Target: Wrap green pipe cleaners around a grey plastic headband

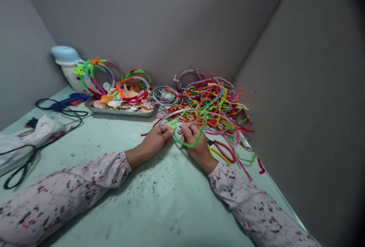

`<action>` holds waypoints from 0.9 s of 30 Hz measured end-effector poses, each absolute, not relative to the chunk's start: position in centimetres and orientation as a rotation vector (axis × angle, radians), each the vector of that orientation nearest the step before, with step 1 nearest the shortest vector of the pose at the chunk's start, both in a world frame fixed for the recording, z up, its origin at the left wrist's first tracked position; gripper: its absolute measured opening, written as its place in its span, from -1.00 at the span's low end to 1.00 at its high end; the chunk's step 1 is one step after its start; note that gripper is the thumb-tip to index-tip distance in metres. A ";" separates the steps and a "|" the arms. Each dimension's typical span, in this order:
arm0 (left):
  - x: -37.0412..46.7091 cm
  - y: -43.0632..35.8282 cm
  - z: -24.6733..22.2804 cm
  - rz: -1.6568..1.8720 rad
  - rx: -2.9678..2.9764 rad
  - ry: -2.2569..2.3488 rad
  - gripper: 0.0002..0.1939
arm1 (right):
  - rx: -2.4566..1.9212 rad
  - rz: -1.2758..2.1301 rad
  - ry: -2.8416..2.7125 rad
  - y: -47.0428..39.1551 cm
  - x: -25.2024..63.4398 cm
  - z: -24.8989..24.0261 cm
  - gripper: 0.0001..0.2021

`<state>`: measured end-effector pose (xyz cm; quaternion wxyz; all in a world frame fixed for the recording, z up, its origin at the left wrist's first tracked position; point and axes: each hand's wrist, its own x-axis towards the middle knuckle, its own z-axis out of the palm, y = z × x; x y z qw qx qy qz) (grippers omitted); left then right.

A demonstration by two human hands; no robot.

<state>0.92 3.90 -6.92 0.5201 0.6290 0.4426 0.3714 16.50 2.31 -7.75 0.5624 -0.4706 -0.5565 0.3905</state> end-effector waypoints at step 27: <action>0.9 3.5 -6.5 0.923 1.479 1.014 -0.66 | -1.196 0.850 -1.382 2.0 16.8 -7.1 -0.66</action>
